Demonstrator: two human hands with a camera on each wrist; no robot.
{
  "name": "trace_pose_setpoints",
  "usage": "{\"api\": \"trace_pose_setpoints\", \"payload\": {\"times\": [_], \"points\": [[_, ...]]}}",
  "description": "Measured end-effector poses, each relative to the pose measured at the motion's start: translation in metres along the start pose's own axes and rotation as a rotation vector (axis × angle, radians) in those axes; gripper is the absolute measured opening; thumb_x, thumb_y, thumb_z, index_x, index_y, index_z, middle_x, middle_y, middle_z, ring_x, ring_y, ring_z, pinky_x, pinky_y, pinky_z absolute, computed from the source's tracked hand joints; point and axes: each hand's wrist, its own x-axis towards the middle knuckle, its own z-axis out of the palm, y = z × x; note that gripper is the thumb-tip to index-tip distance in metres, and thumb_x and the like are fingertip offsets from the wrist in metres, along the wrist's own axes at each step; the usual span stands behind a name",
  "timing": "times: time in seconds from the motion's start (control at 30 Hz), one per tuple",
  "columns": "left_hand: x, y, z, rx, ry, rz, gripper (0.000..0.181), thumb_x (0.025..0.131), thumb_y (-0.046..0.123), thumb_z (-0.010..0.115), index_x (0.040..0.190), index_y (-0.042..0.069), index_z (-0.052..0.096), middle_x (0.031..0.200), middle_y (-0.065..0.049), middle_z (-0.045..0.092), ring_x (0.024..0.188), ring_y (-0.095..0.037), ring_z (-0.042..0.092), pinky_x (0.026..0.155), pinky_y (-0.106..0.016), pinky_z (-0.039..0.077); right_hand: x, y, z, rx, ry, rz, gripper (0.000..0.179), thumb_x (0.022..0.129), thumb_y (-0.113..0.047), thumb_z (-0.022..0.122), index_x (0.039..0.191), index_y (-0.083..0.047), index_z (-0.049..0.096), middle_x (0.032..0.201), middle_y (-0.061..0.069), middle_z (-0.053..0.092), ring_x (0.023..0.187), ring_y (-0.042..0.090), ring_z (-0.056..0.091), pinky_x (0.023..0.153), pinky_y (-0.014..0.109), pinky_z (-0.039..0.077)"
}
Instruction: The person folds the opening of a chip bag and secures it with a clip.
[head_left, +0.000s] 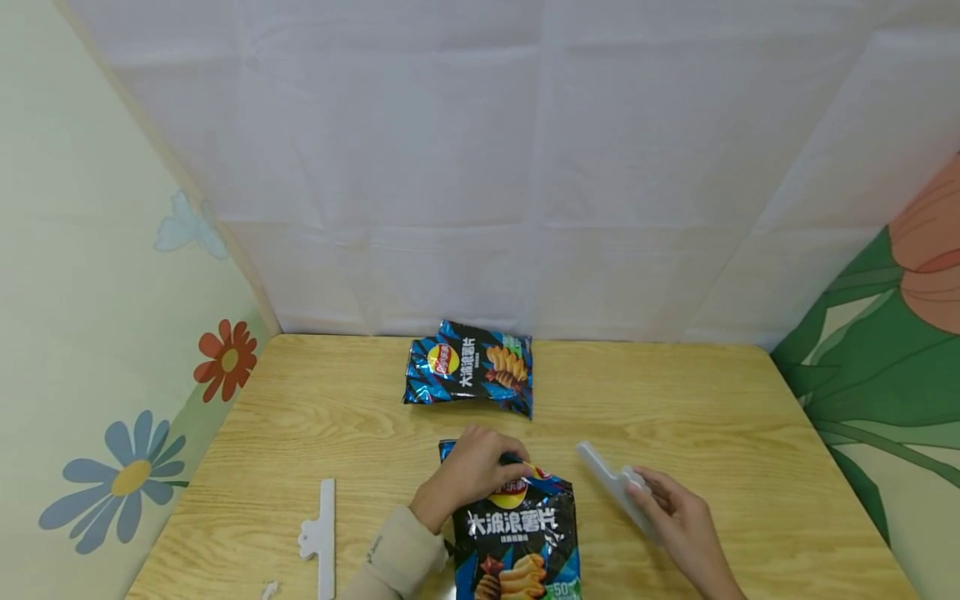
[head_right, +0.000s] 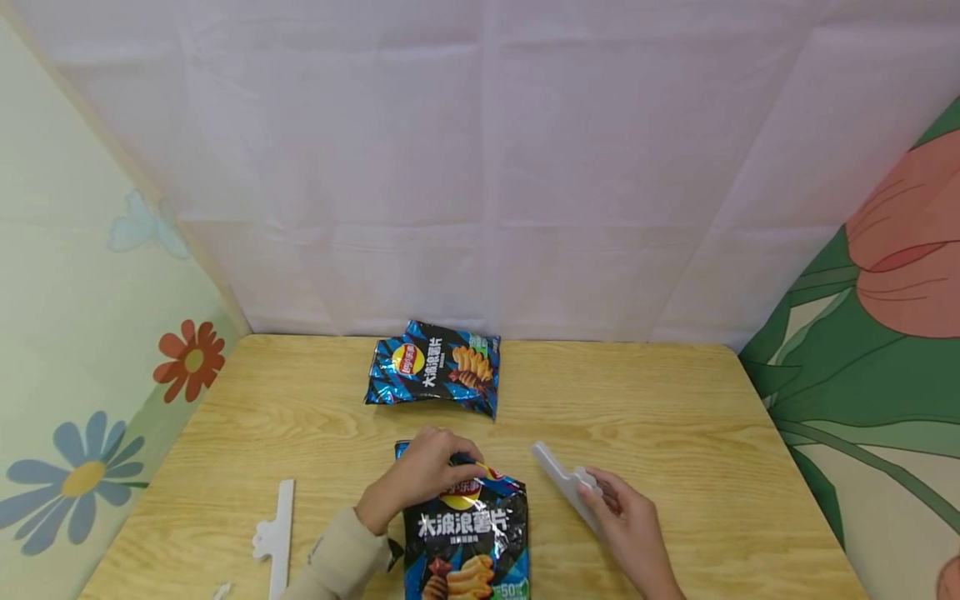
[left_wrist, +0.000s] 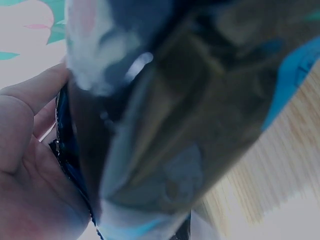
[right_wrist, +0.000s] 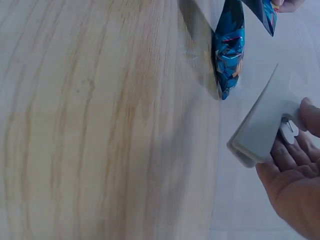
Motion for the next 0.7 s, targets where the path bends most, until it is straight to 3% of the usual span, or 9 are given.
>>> {"api": "trace_pose_setpoints", "payload": {"times": [0.23,0.5,0.7], "points": [[-0.001,0.001,-0.001,0.007,-0.005,0.0,0.015,0.091,0.036,0.071,0.095,0.024,0.079,0.086,0.014,0.075,0.074,0.006,0.058,0.081,-0.025,0.039,0.003,-0.005,0.005,0.01,0.019,0.014,0.034,0.096,-0.024,0.067,0.12,0.001,0.067,0.117,0.024,0.07,0.099,0.028,0.072,0.076,0.031,0.059],[-0.001,0.001,0.0,0.011,0.005,0.026,0.014,0.091,0.035,0.071,0.095,0.023,0.079,0.086,0.013,0.076,0.075,0.006,0.059,0.081,-0.025,0.04,0.004,-0.012,0.013,0.076,0.048,0.027,0.031,0.094,-0.023,0.069,0.117,-0.002,0.07,0.111,0.02,0.073,0.081,-0.007,0.063,0.068,0.017,0.053],[0.0,0.001,0.0,0.011,0.003,0.025,0.015,0.091,0.035,0.071,0.095,0.023,0.079,0.087,0.013,0.076,0.075,0.006,0.06,0.079,-0.023,0.038,0.003,-0.018,0.018,0.106,0.069,-0.022,0.025,0.093,-0.019,0.07,0.112,-0.003,0.072,0.105,0.017,0.075,0.078,-0.008,0.062,0.066,0.019,0.053]]}}
